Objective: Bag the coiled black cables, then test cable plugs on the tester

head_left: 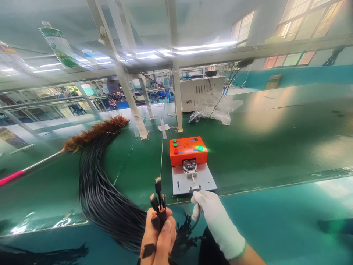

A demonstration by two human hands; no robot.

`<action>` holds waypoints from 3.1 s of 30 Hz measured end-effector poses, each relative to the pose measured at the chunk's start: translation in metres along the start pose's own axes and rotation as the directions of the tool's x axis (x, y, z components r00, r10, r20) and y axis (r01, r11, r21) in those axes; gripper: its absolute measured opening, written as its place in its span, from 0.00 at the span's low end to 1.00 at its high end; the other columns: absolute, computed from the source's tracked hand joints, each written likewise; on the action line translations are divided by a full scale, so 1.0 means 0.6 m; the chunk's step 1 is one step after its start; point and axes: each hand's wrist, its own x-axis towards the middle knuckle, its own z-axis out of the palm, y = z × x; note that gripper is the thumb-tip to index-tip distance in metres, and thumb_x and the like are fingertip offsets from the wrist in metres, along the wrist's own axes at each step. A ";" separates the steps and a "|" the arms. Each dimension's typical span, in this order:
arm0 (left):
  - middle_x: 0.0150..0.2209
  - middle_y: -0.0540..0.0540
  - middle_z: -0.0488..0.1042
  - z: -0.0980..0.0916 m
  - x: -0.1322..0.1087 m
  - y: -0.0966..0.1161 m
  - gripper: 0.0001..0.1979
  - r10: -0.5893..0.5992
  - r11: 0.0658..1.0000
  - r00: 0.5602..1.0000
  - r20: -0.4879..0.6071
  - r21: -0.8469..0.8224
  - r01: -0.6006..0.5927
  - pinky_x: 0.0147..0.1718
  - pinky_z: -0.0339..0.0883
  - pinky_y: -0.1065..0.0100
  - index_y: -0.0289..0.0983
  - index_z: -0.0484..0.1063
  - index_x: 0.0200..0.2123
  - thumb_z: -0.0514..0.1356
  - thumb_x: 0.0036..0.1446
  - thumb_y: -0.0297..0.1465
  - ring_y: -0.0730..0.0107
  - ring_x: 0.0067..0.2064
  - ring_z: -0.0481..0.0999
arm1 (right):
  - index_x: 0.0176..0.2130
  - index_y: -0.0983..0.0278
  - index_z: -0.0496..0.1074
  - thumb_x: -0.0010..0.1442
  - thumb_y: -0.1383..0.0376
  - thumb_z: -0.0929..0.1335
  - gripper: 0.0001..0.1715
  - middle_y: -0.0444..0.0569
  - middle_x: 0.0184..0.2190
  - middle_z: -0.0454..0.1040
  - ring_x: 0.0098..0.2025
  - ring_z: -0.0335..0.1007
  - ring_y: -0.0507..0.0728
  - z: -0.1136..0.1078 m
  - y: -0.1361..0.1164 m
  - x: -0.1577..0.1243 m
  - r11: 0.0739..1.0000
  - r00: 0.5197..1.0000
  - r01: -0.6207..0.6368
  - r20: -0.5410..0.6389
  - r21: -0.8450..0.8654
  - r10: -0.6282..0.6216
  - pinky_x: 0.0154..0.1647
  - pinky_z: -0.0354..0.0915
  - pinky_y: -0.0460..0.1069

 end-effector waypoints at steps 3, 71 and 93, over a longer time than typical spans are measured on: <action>0.15 0.54 0.62 -0.003 0.005 -0.004 0.15 -0.020 1.000 1.000 0.006 -0.020 0.020 0.13 0.45 0.77 0.39 0.69 0.28 0.61 0.48 0.45 0.82 0.14 0.54 | 0.22 0.64 0.63 0.53 0.57 0.60 0.15 0.40 0.07 0.64 0.12 0.60 0.49 0.002 0.000 0.002 1.000 1.000 -0.004 -0.002 0.018 0.004 0.19 0.59 0.45; 0.26 0.49 0.74 0.004 -0.001 -0.029 0.15 -0.023 0.979 0.999 0.031 0.203 0.016 0.31 0.66 0.73 0.35 0.75 0.31 0.65 0.46 0.41 0.70 0.30 0.72 | 0.38 0.63 0.74 0.55 0.56 0.63 0.17 0.50 0.41 0.76 0.41 0.71 0.59 0.027 -0.061 -0.097 0.972 0.975 0.222 0.018 -0.075 -0.221 0.42 0.65 0.50; 0.20 0.54 0.69 0.003 0.006 -0.001 0.13 0.010 1.000 0.999 -0.038 -0.025 -0.011 0.17 0.52 0.82 0.38 0.73 0.32 0.65 0.47 0.40 0.87 0.16 0.59 | 0.19 0.64 0.65 0.52 0.57 0.62 0.16 0.46 0.09 0.68 0.21 0.69 0.56 0.003 -0.002 -0.007 0.999 0.999 0.012 -0.045 0.048 -0.010 0.30 0.63 0.50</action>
